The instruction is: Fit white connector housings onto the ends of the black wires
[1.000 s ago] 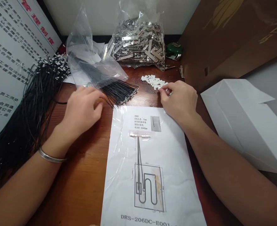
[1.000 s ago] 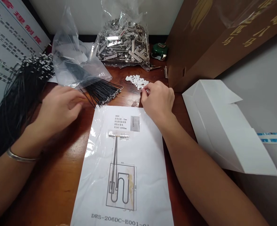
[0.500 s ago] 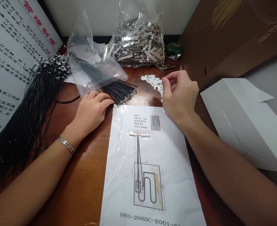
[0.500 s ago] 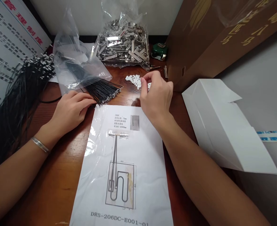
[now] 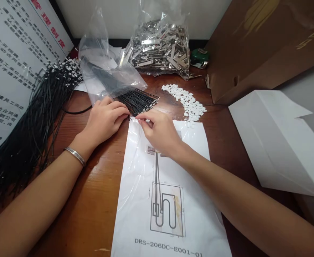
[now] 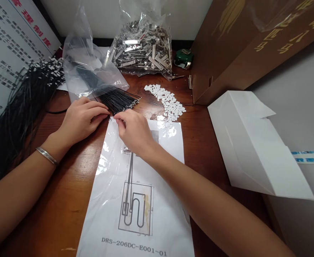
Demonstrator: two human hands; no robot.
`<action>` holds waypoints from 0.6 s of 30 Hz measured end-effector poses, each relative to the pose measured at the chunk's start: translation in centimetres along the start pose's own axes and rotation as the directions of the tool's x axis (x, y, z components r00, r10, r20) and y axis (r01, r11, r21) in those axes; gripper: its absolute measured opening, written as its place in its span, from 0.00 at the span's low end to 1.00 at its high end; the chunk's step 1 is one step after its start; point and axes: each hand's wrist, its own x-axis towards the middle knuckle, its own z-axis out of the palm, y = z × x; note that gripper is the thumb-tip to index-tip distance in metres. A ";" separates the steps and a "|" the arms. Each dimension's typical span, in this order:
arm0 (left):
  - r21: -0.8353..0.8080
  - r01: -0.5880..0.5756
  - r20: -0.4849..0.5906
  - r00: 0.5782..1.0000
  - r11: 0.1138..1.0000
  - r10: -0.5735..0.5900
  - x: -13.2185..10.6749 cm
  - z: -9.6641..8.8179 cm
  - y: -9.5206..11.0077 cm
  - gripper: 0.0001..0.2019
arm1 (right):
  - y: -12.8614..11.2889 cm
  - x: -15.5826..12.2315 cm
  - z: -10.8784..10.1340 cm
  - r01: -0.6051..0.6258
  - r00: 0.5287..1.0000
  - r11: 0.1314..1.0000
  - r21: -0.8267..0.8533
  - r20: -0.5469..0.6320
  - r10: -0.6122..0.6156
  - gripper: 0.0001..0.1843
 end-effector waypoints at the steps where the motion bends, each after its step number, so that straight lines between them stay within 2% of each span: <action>1: -0.021 0.005 -0.002 1.000 1.000 -0.005 0.0 0.1 0.0 0.13 | -0.1 0.1 -0.2 0.005 1.000 0.999 -0.036 0.025 -0.004 0.11; 6: -0.056 0.023 -0.020 1.000 0.998 -0.024 -0.2 0.3 -0.1 0.12 | -1.5 1.5 -0.7 -0.001 0.987 0.988 -0.157 0.156 0.025 0.11; 9: -0.083 0.023 -0.019 1.000 0.996 -0.024 -0.2 0.3 -0.2 0.12 | -2.6 2.5 -0.6 -0.039 0.966 0.973 -0.229 0.239 0.095 0.10; 13: -0.090 0.019 -0.017 1.000 0.996 -0.020 -0.2 0.3 -0.3 0.13 | -3.8 3.4 -0.5 -0.063 0.957 0.935 -0.349 0.244 0.155 0.09; 18: -0.089 -0.003 -0.020 1.000 0.996 0.001 -0.2 0.3 -0.3 0.14 | -4.3 3.5 -0.2 -0.068 0.953 0.910 -0.408 0.245 0.181 0.11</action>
